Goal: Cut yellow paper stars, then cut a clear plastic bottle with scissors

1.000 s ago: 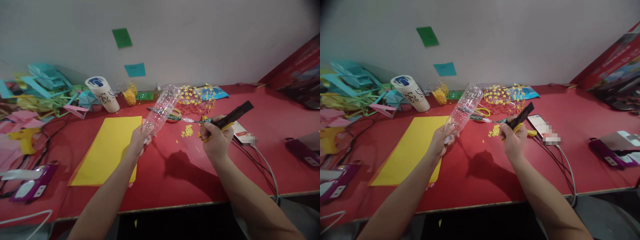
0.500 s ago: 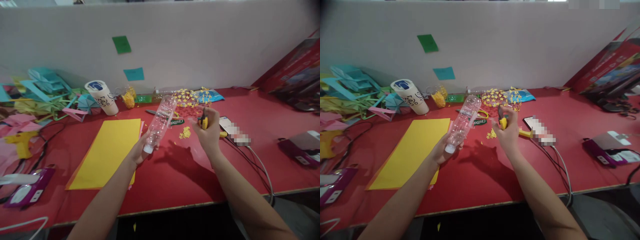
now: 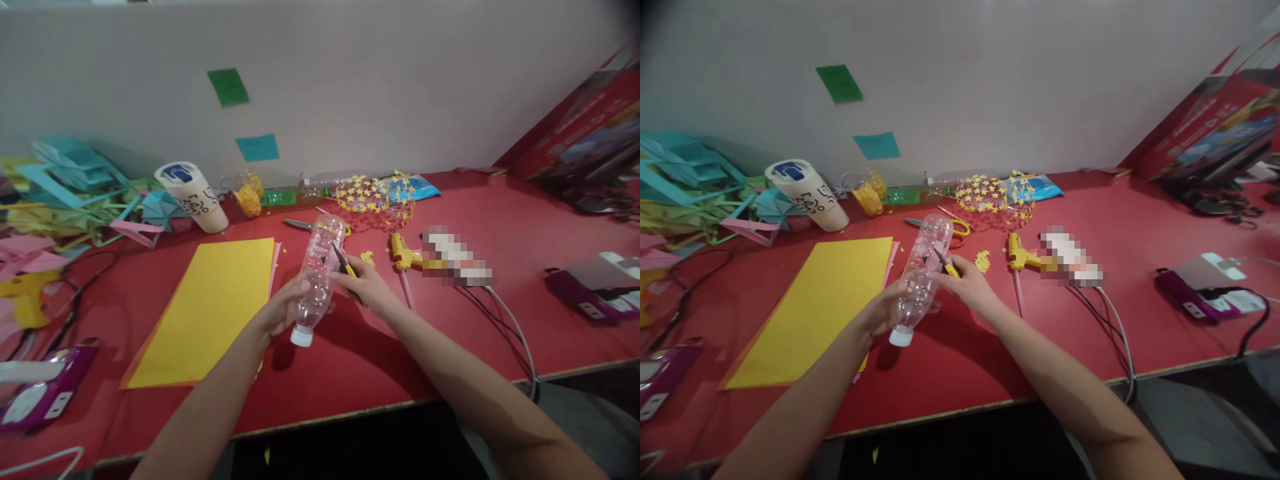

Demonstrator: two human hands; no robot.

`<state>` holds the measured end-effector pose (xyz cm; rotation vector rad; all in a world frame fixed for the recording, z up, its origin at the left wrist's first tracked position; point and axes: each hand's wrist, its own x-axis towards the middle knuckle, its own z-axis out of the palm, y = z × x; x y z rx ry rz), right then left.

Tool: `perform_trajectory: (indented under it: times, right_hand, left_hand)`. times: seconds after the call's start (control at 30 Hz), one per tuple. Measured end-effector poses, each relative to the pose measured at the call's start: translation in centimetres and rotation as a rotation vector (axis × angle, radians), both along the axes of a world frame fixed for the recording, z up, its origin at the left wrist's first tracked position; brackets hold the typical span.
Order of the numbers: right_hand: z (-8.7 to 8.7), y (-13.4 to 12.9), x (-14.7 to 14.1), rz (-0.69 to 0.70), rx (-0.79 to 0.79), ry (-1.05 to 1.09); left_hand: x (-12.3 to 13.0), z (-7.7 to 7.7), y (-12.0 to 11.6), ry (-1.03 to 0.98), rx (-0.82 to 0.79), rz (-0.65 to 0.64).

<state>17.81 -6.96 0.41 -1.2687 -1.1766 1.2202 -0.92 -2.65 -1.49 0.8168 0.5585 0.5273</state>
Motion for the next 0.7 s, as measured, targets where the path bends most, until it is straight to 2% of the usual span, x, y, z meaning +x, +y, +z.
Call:
perform_trajectory:
  times: [0.13,0.3,0.4,0.43,0.47,0.53,0.6,0.7]
  right_hand:
    - [0.1,-0.3,-0.6,0.009,0.033,-0.032]
    - [0.1,-0.7,-1.5,-0.158,0.086,-0.022]
    - [0.6,-1.0,-1.3,-0.245,0.117,0.038]
    - [0.9,-1.0,-1.1,-0.271,0.133,0.075]
    - [1.2,-1.0,-0.7,-0.299,0.149,0.125]
    - [1.8,-0.6,0.5,-0.402,0.204,0.243]
    - [2.3,-0.1,1.9,-0.475,0.245,0.334]
    - [2.7,0.8,4.6,-0.581,0.293,0.447]
  left_hand:
    - [0.1,0.8,0.0,0.05,0.098,0.046]
    - [0.6,2.2,0.0,0.245,0.286,0.227]
    - [0.5,2.6,0.2,0.416,0.482,0.392]
    - [0.5,2.6,0.4,0.487,0.598,0.524]
    - [0.4,2.6,0.5,0.541,0.71,0.545]
    - [0.3,2.3,0.6,0.589,0.826,0.543]
    - [0.1,2.0,0.8,0.549,0.811,0.534]
    - [-0.8,2.0,1.3,0.475,0.762,0.407]
